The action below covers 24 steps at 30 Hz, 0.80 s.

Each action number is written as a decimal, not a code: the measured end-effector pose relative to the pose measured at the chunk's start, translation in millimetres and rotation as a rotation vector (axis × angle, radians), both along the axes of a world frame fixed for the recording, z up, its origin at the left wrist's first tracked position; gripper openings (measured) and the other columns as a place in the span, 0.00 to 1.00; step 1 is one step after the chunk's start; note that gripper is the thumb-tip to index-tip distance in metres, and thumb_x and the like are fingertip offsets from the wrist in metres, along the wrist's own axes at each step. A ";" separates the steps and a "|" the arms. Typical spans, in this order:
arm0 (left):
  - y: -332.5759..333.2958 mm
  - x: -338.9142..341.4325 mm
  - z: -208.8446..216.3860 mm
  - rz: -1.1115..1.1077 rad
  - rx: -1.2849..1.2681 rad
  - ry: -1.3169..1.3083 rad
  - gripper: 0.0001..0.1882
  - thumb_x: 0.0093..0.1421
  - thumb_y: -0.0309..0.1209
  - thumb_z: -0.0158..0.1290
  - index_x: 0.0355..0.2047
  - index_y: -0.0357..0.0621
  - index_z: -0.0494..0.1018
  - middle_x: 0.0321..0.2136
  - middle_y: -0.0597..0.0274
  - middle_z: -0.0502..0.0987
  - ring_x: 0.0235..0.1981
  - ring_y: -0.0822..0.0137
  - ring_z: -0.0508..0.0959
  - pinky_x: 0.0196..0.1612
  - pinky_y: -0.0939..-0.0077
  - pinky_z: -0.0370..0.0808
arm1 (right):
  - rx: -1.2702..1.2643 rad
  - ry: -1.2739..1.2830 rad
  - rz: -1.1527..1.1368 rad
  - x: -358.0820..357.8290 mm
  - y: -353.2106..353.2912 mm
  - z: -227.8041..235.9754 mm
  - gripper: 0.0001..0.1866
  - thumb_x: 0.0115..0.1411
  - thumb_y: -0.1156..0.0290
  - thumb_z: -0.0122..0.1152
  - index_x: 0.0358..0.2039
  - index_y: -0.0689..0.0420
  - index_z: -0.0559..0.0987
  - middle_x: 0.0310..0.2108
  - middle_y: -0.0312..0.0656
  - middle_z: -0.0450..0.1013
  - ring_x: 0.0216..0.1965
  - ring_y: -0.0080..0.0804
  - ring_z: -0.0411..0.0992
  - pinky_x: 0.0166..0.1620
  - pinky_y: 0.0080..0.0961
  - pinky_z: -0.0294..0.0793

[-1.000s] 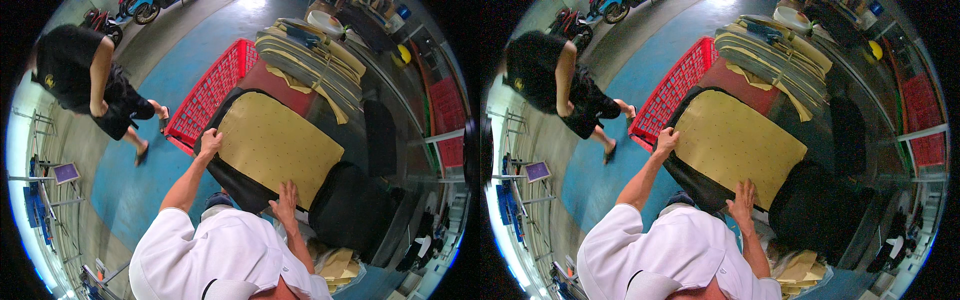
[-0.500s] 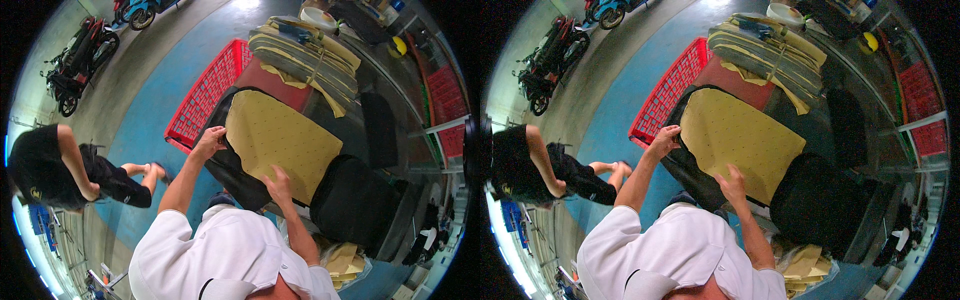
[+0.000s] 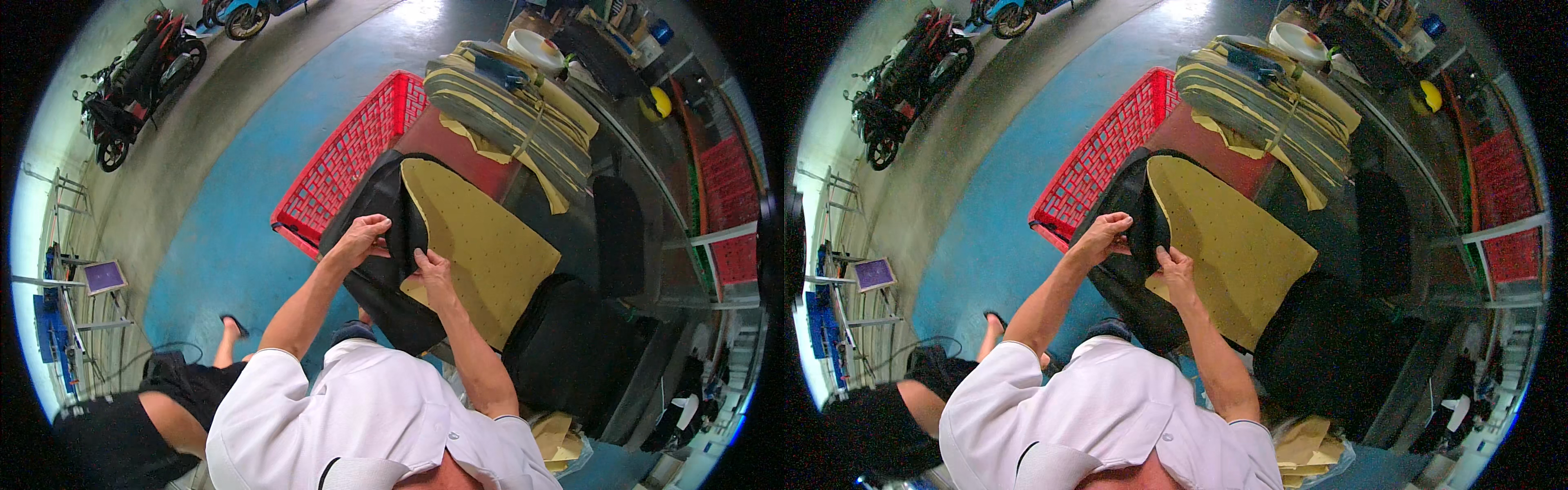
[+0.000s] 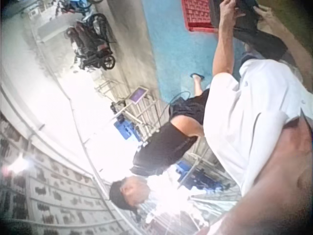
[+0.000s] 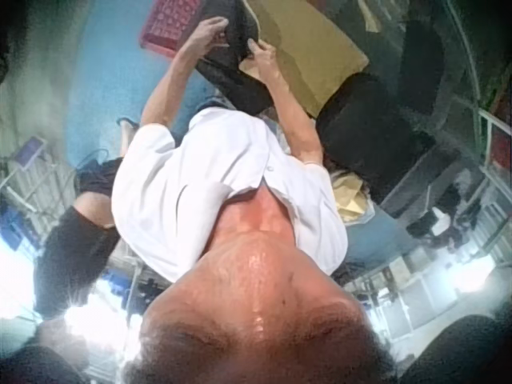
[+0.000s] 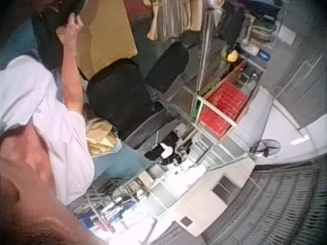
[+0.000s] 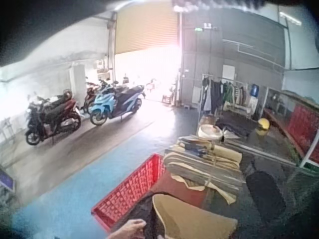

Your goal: The person places yellow foam inserts into black seat covers on a workbench. They smooth the material around the foam and stack the assembled units. The process involves repetitive folding and handling of the seat covers.

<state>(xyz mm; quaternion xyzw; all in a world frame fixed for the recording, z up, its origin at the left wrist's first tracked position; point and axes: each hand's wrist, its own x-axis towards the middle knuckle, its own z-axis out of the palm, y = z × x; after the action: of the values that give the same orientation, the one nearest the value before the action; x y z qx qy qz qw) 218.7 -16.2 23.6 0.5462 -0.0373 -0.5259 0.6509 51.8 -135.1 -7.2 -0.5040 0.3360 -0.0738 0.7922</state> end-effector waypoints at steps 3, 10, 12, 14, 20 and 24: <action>4.6 2.1 -3.0 0.011 0.043 -0.016 0.06 0.64 0.35 0.49 0.31 0.49 0.71 0.26 0.70 0.75 0.24 0.76 0.77 0.25 0.74 0.80 | 0.069 -0.055 0.017 -0.9 2.4 -3.3 0.08 0.59 0.68 0.60 0.32 0.59 0.79 0.26 0.31 0.73 0.26 0.18 0.71 0.27 0.19 0.74; -7.9 -13.2 16.4 0.078 0.397 -0.412 0.29 0.54 0.45 0.59 0.48 0.38 0.67 0.36 0.56 0.75 0.38 0.66 0.76 0.37 0.66 0.79 | -0.105 0.014 0.102 14.1 7.6 3.9 0.06 0.54 0.72 0.62 0.25 0.60 0.78 0.18 0.29 0.70 0.19 0.16 0.68 0.22 0.18 0.72; -6.1 -11.7 -2.1 0.017 0.489 -0.642 0.40 0.48 0.48 0.62 0.52 0.32 0.61 0.41 0.48 0.73 0.43 0.58 0.74 0.44 0.64 0.75 | -0.136 0.015 0.143 18.4 9.4 -1.5 0.06 0.55 0.71 0.62 0.26 0.60 0.79 0.19 0.29 0.70 0.19 0.16 0.68 0.23 0.17 0.72; -8.0 -18.4 -6.2 0.039 0.575 -0.823 0.47 0.44 0.49 0.64 0.54 0.26 0.58 0.47 0.36 0.71 0.49 0.49 0.73 0.52 0.64 0.69 | -0.201 0.008 0.196 21.4 9.6 -10.5 0.06 0.57 0.71 0.62 0.29 0.60 0.79 0.21 0.28 0.70 0.20 0.15 0.68 0.24 0.14 0.72; -4.5 -24.6 -11.2 0.033 0.542 -0.856 0.44 0.45 0.47 0.63 0.52 0.26 0.59 0.42 0.35 0.73 0.45 0.46 0.75 0.47 0.62 0.71 | 0.046 0.037 0.116 34.7 7.9 22.3 0.11 0.59 0.62 0.59 0.34 0.57 0.79 0.23 0.31 0.71 0.26 0.20 0.70 0.30 0.21 0.74; -6.6 -25.2 -14.7 0.025 0.454 -0.843 0.44 0.45 0.47 0.63 0.52 0.27 0.59 0.42 0.38 0.74 0.45 0.47 0.75 0.48 0.62 0.71 | 0.212 0.003 0.049 47.4 -11.6 5.8 0.12 0.62 0.61 0.55 0.38 0.56 0.78 0.28 0.33 0.73 0.29 0.24 0.72 0.35 0.25 0.74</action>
<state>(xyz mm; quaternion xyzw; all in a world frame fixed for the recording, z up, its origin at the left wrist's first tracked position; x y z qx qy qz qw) 193.5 -22.8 9.0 0.8407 -0.1755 -0.2456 0.4495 99.2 -146.7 -1.4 -0.4253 0.3306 -0.0178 0.8423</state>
